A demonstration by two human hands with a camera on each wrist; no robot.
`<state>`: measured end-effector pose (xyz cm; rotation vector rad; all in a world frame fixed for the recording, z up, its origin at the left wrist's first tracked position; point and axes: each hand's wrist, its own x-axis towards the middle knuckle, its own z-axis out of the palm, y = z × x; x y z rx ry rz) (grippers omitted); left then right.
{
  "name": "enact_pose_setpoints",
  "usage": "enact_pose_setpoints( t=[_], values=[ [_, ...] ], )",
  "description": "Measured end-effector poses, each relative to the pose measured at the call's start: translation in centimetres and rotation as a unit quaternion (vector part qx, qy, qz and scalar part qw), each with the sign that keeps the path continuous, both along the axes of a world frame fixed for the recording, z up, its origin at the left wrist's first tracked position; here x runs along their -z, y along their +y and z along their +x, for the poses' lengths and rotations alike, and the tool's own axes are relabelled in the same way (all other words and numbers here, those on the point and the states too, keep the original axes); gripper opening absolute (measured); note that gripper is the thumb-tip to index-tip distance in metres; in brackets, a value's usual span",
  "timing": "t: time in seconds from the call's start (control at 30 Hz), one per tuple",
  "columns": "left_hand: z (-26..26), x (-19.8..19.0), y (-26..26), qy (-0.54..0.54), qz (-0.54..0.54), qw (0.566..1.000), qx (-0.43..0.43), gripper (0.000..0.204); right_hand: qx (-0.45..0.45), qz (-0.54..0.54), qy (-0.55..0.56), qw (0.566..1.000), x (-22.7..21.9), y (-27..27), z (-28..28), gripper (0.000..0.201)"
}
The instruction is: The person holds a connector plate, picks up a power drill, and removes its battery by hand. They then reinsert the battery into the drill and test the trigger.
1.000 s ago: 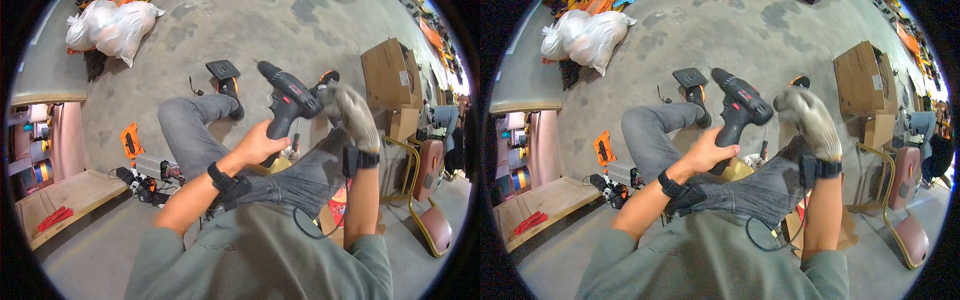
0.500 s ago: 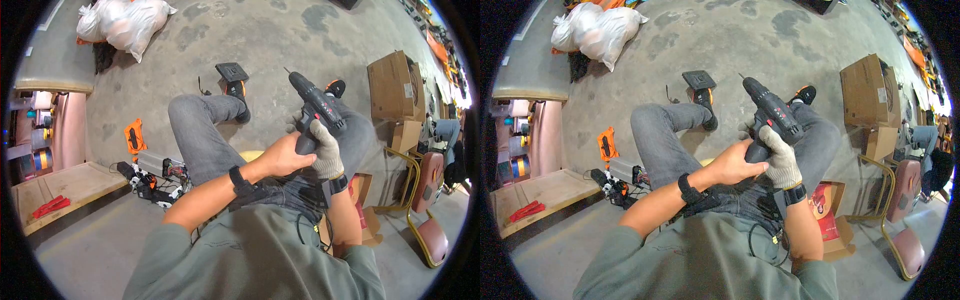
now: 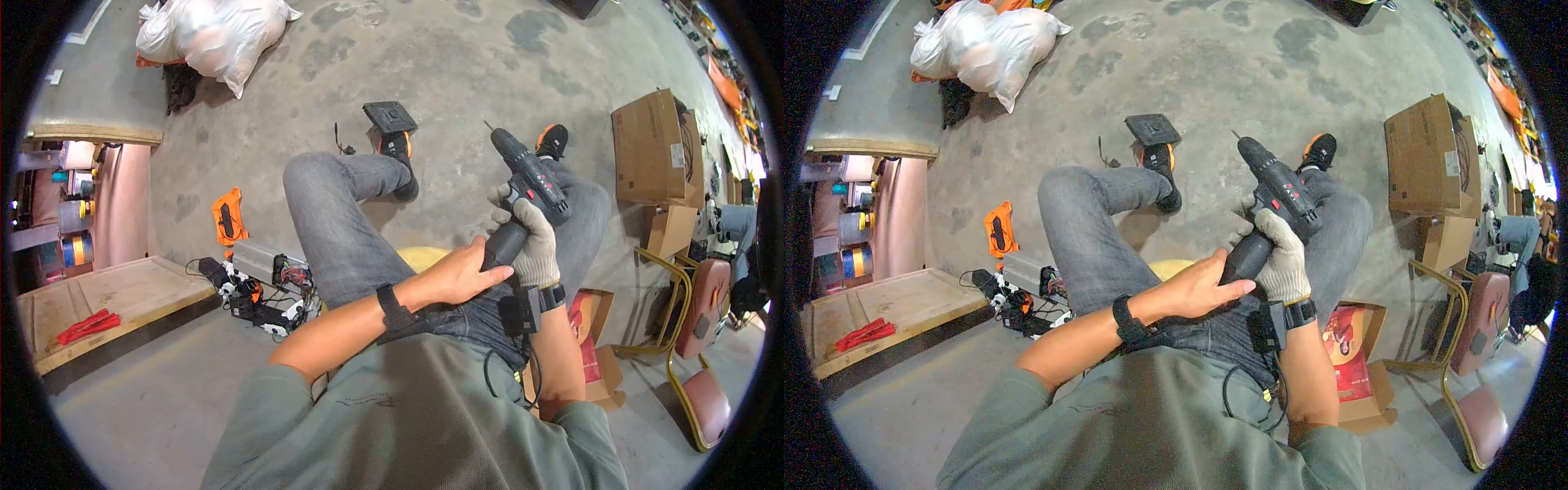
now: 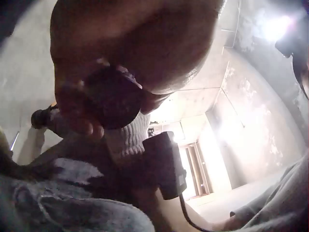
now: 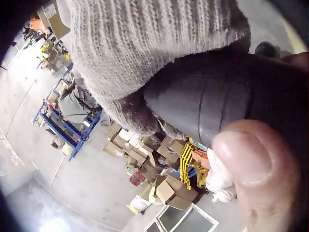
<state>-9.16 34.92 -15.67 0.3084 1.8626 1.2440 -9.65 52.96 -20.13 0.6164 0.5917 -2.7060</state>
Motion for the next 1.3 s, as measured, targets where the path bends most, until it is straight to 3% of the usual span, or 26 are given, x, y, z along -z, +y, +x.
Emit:
enact_pose_setpoints(
  t=[0.17, 0.3, 0.37, 0.47, 0.53, 0.63, 0.73, 0.93, 1.07, 1.17, 1.23, 1.3],
  values=[
    [0.2, 0.9, 0.1, 0.036, 0.003, 0.999, 0.011, 0.074, 0.006, -0.031, -0.008, 0.999, -1.5, -0.5, -0.3, 0.037],
    [0.2, 2.1, 0.0, 0.0, 0.043, 0.999, -0.001, 0.076, 0.001, -0.04, 0.024, 0.999, 0.5, -0.2, -0.3, 0.037],
    [0.3, 2.1, 0.0, -0.021, 0.061, 0.998, -0.008, 0.077, -0.016, 0.018, 0.006, 1.0, 0.0, -0.3, -0.3, 0.035],
    [0.9, 2.5, 0.3, 0.018, 0.051, 0.999, -0.007, 0.077, -0.017, 0.027, 0.013, 0.999, -1.4, -0.6, -0.5, 0.033],
    [1.4, 2.5, 0.6, 0.086, 0.03, 0.995, -0.05, 0.073, -0.013, 0.039, -0.006, 0.999, -1.5, -0.7, -0.7, 0.033],
    [1.7, 1.8, 0.9, 0.098, -0.04, 0.993, -0.054, 0.068, -0.003, 0.061, -0.039, 0.997, -1.1, -1.3, -0.6, 0.032],
    [1.2, 1.5, 0.9, 0.08, -0.066, 0.993, -0.049, 0.066, 0.039, 0.165, -0.109, 0.979, -0.9, -1.9, -0.6, 0.027],
    [1.1, 2.5, 0.8, 0.09, -0.053, 0.994, -0.045, 0.065, 0.043, 0.213, -0.124, 0.968, -0.9, -2.1, -0.4, 0.029],
    [1.2, 3.1, 0.9, 0.078, -0.062, 0.995, -0.029, 0.066, 0.036, 0.201, -0.133, 0.97, -0.2, -1.7, -0.3, 0.031],
    [1.5, 3.3, 0.9, 0.085, -0.054, 0.994, -0.03, 0.067, 0.031, 0.196, -0.081, 0.977, -0.2, -1.4, -0.2, 0.034],
    [1.1, 2.9, 0.6, 0.06, -0.036, 0.997, -0.03, 0.069, 0.016, 0.093, -0.061, 0.994, -0.5, -1.1, -0.4, 0.039],
    [0.8, 2.5, 0.2, 0.057, -0.034, 0.998, -0.02, 0.069, 0.019, 0.077, -0.047, 0.996, -1.0, -1.2, -0.5, 0.035]
  ],
)
